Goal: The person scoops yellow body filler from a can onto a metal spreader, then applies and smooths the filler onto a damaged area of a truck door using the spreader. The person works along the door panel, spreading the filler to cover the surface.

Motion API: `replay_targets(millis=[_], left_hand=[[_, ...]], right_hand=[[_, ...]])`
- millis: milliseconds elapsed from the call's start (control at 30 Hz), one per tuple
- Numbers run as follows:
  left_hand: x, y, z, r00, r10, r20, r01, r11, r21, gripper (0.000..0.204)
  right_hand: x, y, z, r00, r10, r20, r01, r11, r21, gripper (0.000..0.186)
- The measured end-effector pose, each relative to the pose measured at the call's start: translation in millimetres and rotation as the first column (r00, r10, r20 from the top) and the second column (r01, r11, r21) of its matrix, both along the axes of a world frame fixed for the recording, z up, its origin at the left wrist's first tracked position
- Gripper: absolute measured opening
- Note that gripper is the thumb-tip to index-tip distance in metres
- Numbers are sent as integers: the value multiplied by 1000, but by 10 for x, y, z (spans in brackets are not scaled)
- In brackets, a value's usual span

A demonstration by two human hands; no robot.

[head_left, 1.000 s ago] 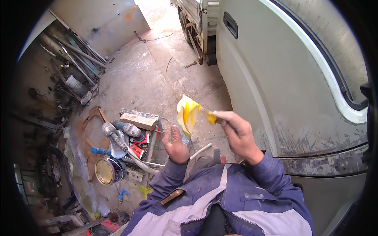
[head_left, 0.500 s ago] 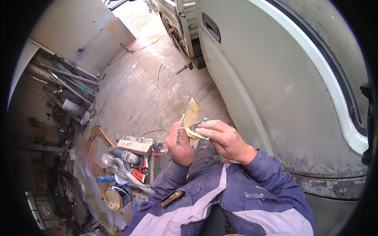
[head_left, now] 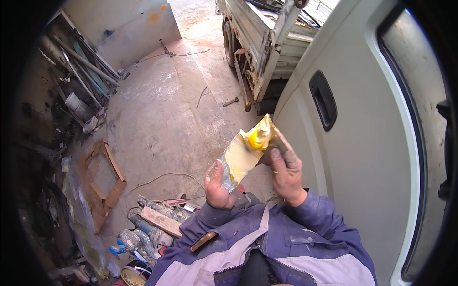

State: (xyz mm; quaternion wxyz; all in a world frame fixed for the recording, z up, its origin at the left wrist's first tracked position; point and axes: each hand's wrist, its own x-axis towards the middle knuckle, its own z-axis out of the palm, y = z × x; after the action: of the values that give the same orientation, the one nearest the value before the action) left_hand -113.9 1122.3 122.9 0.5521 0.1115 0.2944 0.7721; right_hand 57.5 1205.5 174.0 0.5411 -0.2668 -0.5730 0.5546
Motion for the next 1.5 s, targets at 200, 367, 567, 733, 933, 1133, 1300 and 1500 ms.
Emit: replay_targets(millis=[200, 367, 567, 733, 933, 1133, 1300, 1500], left_hand=[[-760, 550, 3, 993, 70, 91, -70, 998, -1, 62], [-1105, 871, -23, 977, 200, 70, -195, 978, -74, 63], [-1337, 1512, 87, 923, 361, -132, -370, 927, -56, 62], [-1831, 2192, 180, 794, 490, -360, -532, 846, -22, 61], [-1909, 2958, 181, 367, 351, -861, -597, 799, 71, 60], [-2007, 3676, 241, 415, 292, -862, -414, 904, 107, 57], [-2277, 4202, 230, 693, 276, -666, -334, 942, 43, 56], [-2918, 4698, 91, 935, -258, -242, 283, 956, 75, 57]], right_hand=[[-624, 906, 52, 896, 32, 444, -261, 845, 466, 53], [-928, 1543, 82, 813, -165, 558, -257, 758, 599, 57], [-1595, 1914, -66, 824, -150, 546, -350, 622, 700, 59], [-1851, 2702, -90, 822, 94, 562, -490, 621, 612, 57], [-2089, 3599, 54, 952, 73, 297, -237, 792, 563, 52], [-2103, 3801, -112, 894, -6, 449, -295, 745, 598, 54], [-1934, 4049, -140, 819, -32, 573, -325, 796, 510, 56], [-2161, 3904, 24, 940, -335, -59, 337, 941, 15, 36]])
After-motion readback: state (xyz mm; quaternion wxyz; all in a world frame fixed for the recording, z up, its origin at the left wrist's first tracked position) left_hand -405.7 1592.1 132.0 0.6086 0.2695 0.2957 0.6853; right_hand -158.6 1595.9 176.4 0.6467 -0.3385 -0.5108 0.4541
